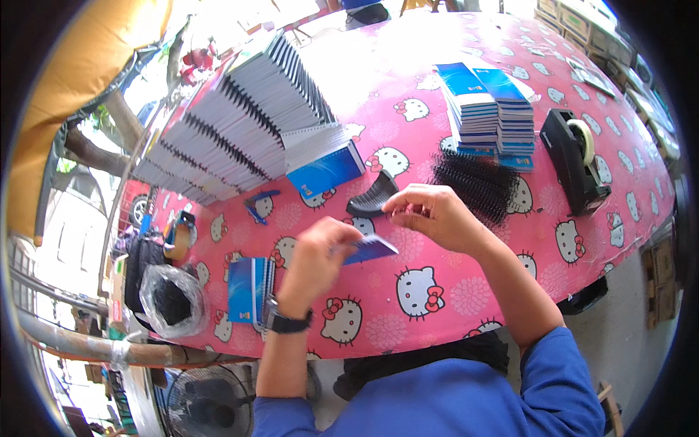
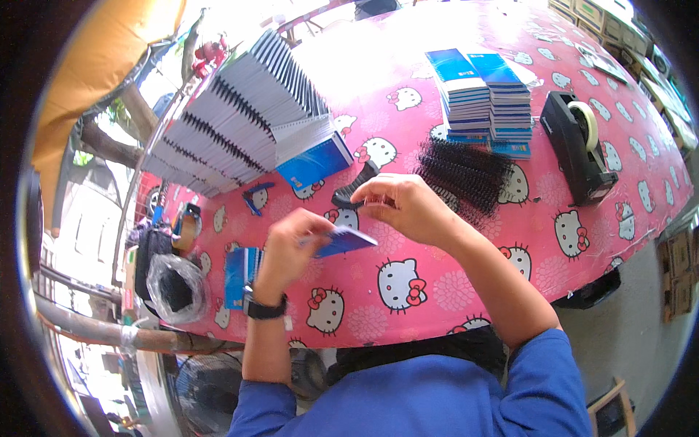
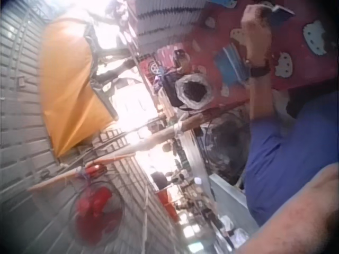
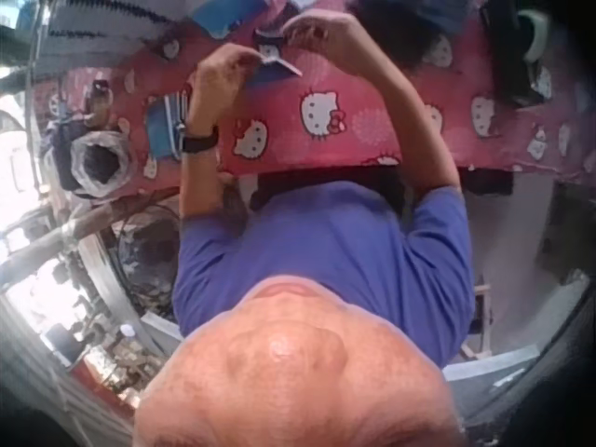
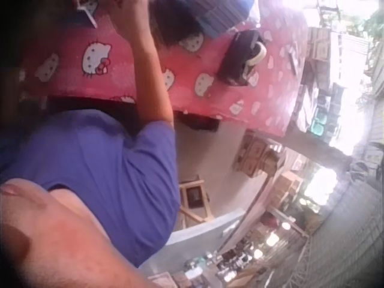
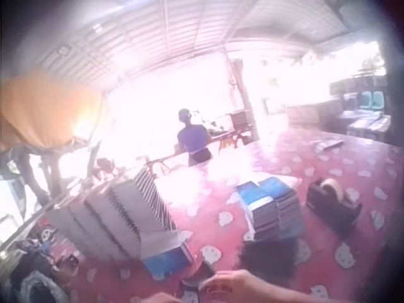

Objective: The person binds blue notebooks by hand, sliding black plastic spiral combs into pre-punched holes in the notebook covers and pages one at a time.

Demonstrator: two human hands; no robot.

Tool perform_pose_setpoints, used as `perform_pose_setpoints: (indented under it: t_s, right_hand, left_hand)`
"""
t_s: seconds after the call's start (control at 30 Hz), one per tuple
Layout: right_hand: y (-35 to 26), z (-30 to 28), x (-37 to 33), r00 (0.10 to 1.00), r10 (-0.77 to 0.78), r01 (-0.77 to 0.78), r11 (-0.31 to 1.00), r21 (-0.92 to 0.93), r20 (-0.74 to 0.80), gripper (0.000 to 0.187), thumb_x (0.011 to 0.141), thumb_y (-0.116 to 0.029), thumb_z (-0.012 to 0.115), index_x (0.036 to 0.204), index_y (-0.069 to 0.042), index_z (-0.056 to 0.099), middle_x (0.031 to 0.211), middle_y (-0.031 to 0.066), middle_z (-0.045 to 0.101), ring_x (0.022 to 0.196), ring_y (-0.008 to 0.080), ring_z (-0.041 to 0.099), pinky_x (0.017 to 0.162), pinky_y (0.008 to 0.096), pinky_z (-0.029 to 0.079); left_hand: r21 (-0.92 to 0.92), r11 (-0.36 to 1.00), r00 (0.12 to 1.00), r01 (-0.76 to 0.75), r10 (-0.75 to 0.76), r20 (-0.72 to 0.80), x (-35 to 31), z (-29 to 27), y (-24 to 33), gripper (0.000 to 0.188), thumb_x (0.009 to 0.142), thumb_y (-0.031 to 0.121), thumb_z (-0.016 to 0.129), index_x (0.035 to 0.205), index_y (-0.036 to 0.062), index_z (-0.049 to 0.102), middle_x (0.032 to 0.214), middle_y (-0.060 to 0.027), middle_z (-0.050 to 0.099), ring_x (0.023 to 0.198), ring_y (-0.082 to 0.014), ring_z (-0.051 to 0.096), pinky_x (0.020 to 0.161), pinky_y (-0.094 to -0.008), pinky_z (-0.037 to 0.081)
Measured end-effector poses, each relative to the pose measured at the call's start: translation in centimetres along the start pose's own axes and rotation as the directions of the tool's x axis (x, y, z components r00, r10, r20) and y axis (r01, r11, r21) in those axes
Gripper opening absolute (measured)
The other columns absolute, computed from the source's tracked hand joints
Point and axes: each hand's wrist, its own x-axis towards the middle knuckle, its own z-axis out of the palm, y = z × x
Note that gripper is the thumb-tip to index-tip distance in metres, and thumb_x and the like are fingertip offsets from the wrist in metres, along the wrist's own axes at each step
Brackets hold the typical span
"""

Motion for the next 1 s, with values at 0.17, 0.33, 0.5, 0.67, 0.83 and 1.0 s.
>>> perform_pose_setpoints:
  t_s: [0.17, 0.33, 0.5, 0.67, 0.83, 1.0]
  right_hand:
    - [-0.2, 0.9, -2.3, 0.986, -0.132, 0.146, 0.980, -0.138, 0.106, 0.017, 0.079, -0.006, 0.070, 0.095, -0.004, 0.065, 0.086, 0.0051, 0.061, 0.074, 0.0155, 0.058, 0.068, 0.0287, 0.047]
    - [0.5, 1.3, -3.0, 0.977, -0.190, 0.203, 0.967, -0.154, 0.096, 0.011, 0.083, -0.004, 0.064, 0.094, -0.004, 0.066, 0.085, 0.0068, 0.060, 0.076, 0.0175, 0.057, 0.069, 0.0298, 0.047]
    - [0.5, 1.4, -3.5, 0.979, -0.179, 0.192, 0.971, -0.143, 0.099, 0.014, 0.084, -0.001, 0.062, 0.098, -0.004, 0.067, 0.087, 0.0061, 0.059, 0.079, 0.0173, 0.057, 0.070, 0.0281, 0.046]
    - [0.2, 1.0, -4.0, 0.985, -0.131, 0.143, 0.984, -0.104, 0.114, 0.016, 0.084, -0.001, 0.063, 0.098, -0.004, 0.067, 0.091, 0.0052, 0.058, 0.085, 0.0163, 0.055, 0.076, 0.0283, 0.045]
    - [1.3, 0.7, -4.9, 0.957, -0.262, 0.292, 0.859, 0.421, -0.129, 0.023, 0.081, 0.004, 0.065, 0.100, -0.002, 0.055, 0.101, 0.0065, 0.057, 0.098, 0.0167, 0.055, 0.091, 0.0356, 0.041]
    - [3.9, -0.7, -7.5, 0.894, -0.150, 0.241, 0.956, 0.170, -0.423, 0.035, 0.076, 0.003, 0.066, 0.107, -0.004, 0.052, 0.109, 0.0112, 0.054, 0.110, 0.0201, 0.050, 0.098, 0.0384, 0.038]
  left_hand:
    - [0.102, 0.994, 0.975, -0.042, 0.063, -0.215, -3.4, 4.5, 0.4, 0.017, 0.075, 0.001, 0.068, 0.091, 0.0067, 0.067, 0.091, -0.0076, 0.065, 0.085, -0.0243, 0.061, 0.075, -0.0332, 0.048]
    - [0.083, 0.995, 0.949, -0.059, 0.082, -0.304, -4.0, 5.1, -0.1, 0.020, 0.073, 0.004, 0.071, 0.092, 0.0099, 0.070, 0.088, -0.0055, 0.066, 0.083, -0.0221, 0.061, 0.075, -0.0329, 0.047]
    - [-0.021, 0.999, 0.948, -0.049, 0.040, -0.315, -4.6, 4.8, 0.3, 0.020, 0.072, 0.005, 0.072, 0.091, 0.0100, 0.072, 0.088, -0.0053, 0.066, 0.082, -0.0221, 0.061, 0.073, -0.0327, 0.048]
    - [0.078, 0.988, 0.933, -0.130, 0.148, -0.328, -4.3, 5.3, 0.3, 0.018, 0.072, 0.004, 0.072, 0.089, 0.0104, 0.071, 0.086, -0.0043, 0.066, 0.081, -0.0219, 0.061, 0.072, -0.0330, 0.047]
    - [0.077, 0.984, 0.922, -0.159, 0.176, -0.345, -4.9, 5.6, 0.1, 0.017, 0.072, 0.005, 0.072, 0.087, 0.0101, 0.069, 0.085, -0.0035, 0.066, 0.081, -0.0216, 0.060, 0.072, -0.0336, 0.046]
    - [0.074, 0.984, 0.920, -0.159, 0.175, -0.349, -4.7, 5.5, 0.3, 0.017, 0.072, 0.005, 0.072, 0.087, 0.0088, 0.068, 0.085, -0.0033, 0.066, 0.080, -0.0214, 0.060, 0.072, -0.0337, 0.046]
